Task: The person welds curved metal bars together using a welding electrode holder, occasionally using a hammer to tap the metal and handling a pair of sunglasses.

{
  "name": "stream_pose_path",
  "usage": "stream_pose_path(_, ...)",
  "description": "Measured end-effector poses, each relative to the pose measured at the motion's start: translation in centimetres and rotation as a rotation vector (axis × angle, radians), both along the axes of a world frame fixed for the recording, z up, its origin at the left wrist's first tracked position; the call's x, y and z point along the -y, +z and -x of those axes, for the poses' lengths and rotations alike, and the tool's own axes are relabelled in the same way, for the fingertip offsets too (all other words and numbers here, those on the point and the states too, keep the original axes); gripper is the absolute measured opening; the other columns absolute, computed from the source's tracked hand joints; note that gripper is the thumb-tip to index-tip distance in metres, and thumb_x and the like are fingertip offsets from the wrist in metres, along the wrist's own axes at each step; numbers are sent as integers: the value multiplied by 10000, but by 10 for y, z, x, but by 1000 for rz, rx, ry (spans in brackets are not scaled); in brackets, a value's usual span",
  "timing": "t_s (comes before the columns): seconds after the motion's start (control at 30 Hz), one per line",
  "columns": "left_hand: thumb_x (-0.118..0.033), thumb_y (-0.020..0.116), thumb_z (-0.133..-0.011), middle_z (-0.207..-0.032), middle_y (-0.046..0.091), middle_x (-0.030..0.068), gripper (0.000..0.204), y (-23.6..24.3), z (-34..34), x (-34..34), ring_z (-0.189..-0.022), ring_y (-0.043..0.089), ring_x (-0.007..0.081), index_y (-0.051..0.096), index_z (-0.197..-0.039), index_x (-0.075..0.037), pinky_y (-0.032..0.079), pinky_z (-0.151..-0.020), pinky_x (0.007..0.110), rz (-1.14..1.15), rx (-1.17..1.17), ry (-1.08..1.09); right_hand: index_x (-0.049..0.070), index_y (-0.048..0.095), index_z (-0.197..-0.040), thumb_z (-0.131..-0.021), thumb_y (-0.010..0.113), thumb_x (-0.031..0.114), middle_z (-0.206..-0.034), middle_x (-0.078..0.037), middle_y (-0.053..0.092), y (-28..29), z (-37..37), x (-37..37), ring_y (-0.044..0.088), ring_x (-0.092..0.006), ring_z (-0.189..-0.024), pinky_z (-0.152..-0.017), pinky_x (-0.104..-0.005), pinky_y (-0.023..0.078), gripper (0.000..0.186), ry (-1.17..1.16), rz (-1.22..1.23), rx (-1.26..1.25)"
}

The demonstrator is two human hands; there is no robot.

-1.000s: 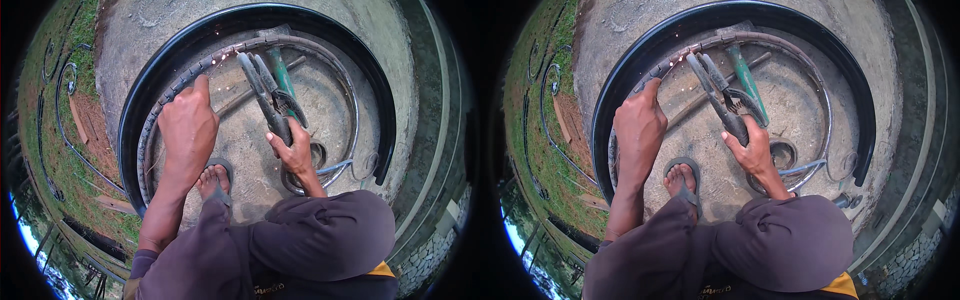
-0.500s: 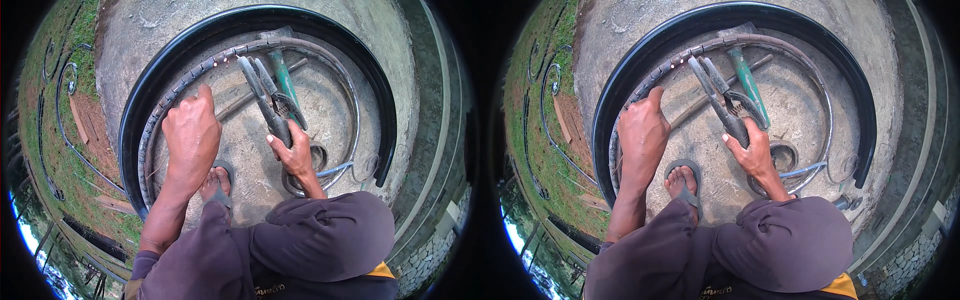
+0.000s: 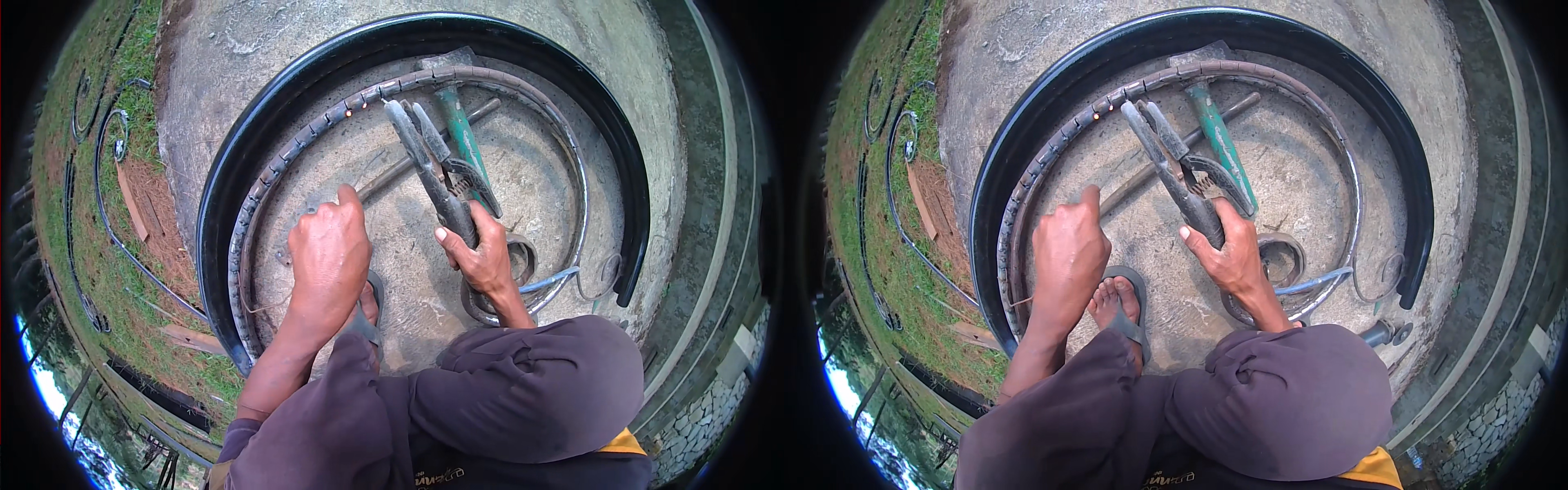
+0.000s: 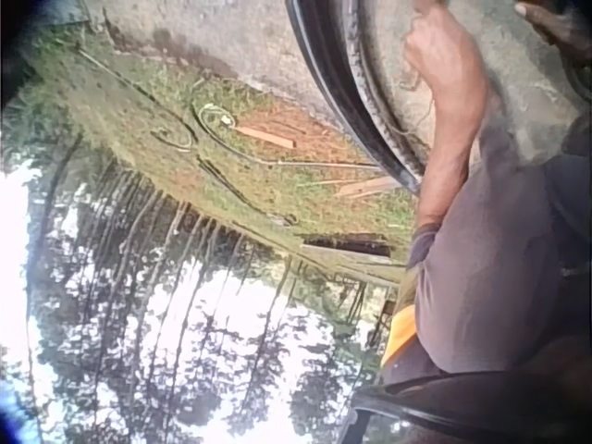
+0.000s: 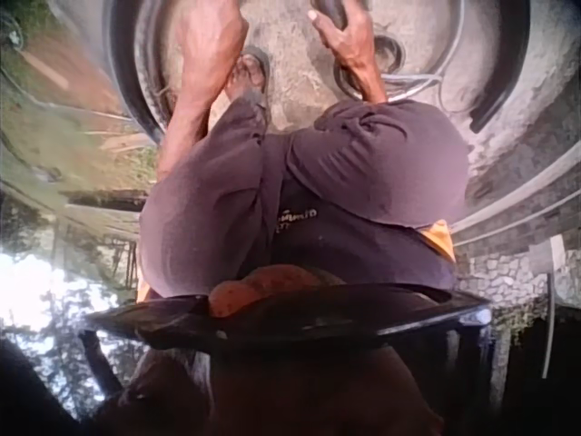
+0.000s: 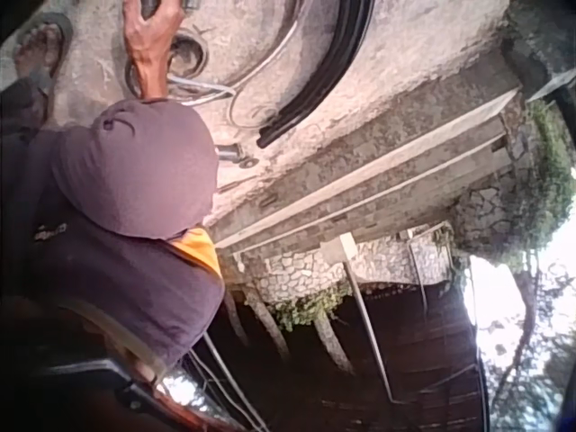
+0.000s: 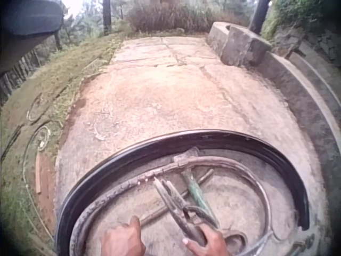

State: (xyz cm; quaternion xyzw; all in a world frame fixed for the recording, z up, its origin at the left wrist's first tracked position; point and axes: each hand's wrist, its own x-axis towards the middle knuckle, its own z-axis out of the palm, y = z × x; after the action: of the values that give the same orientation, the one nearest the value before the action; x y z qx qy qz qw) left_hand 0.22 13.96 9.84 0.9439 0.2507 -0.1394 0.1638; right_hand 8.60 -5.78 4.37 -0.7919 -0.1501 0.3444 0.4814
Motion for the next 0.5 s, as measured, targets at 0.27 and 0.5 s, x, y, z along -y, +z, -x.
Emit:
stream_pose_path(0.27, 1, 651, -702, -656, 647, 234, 234, 10, 16, 12, -657, 689, 401, 587, -922, 47, 562, -599, 449, 180, -25, -110, -5, 551, -902, -880, 747, 259, -638, -40, 559, 9, -3, 8, 531, -108, -529, -498, -295, 424, 329, -65, -25, -174)
stream_pose_path(0.5, -67, 566, -943, -640, 626, 83, 220, 71, 35, -18, -551, 596, 159, 687, -1124, -36, 470, -574, 327, 270, 413, 298, 0, 552, -910, -885, 746, 256, -649, -32, 556, 11, -4, 17, 522, -99, -523, -487, -287, 422, 322, -68, -41, -136)
